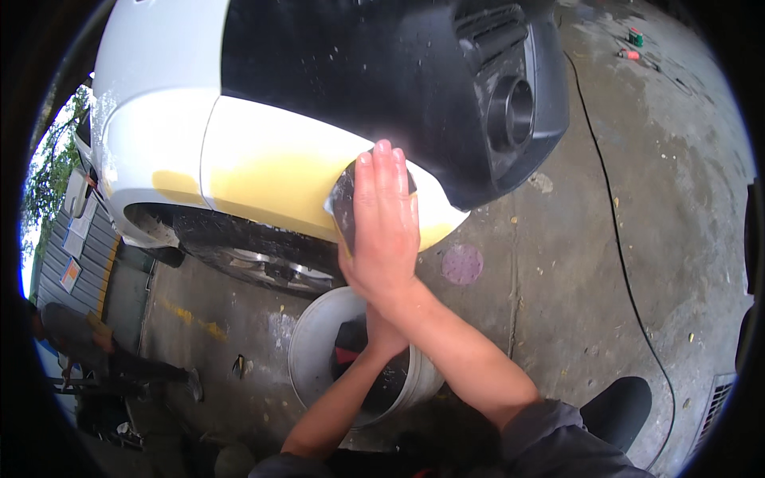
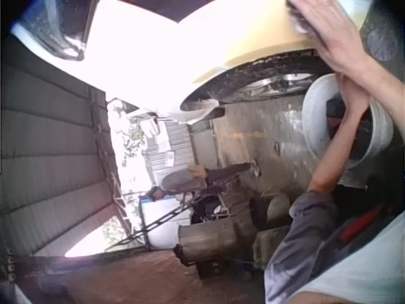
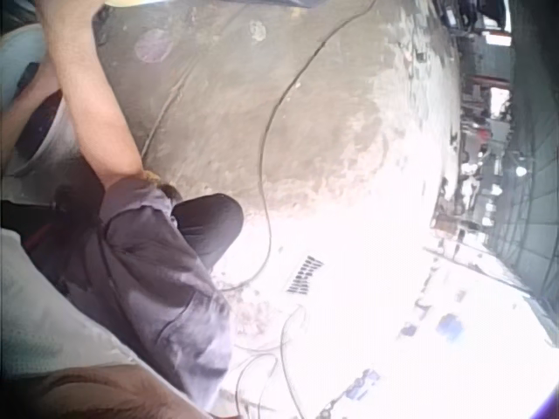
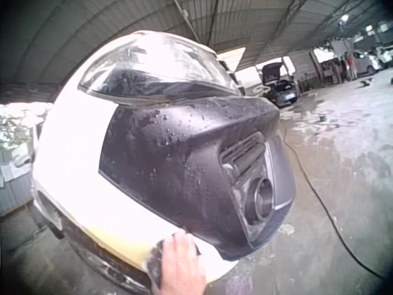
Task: The person sands the front bumper and hood of a white car using a sanding block and water from a bucket. They repeatedly dip the block into the bucket and wipe the surface with a cloth while working on the fender and hood areas.
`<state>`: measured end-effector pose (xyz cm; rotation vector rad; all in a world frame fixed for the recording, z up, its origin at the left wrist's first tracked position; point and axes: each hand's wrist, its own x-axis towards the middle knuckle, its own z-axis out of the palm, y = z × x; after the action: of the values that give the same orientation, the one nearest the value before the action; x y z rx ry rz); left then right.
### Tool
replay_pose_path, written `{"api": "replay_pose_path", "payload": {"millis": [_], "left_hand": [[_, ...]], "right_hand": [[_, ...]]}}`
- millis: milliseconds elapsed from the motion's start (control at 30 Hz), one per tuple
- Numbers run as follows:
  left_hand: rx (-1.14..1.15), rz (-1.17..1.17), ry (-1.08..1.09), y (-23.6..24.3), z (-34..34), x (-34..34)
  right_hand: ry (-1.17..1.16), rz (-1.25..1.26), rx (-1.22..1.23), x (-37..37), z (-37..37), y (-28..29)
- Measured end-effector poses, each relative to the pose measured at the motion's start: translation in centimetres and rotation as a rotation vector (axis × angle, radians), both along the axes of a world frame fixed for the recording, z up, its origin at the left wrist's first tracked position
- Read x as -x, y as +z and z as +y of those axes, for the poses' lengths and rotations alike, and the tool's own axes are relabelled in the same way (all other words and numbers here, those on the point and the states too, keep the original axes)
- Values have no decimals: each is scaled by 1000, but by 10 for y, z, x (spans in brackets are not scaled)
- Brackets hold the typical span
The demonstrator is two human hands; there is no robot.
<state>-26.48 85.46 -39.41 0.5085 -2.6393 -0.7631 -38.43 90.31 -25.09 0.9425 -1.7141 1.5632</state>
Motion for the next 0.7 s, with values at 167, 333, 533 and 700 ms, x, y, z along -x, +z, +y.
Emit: {"api": "replay_pose_path", "payload": {"millis": [167,333,533,700], "left_hand": [[88,167,101,-57,-1,21],[22,146,62,-57,-7,4],[63,76,45,-81,-11,12],[280,192,2,-86,-19,14]], "right_hand": [[-85,-159,-58,-11,11,-53],[32,54,38,-1,-11,4],[16,-92,40,-15,-2,-33],[-34,76,43,4,-8,-53]]}}
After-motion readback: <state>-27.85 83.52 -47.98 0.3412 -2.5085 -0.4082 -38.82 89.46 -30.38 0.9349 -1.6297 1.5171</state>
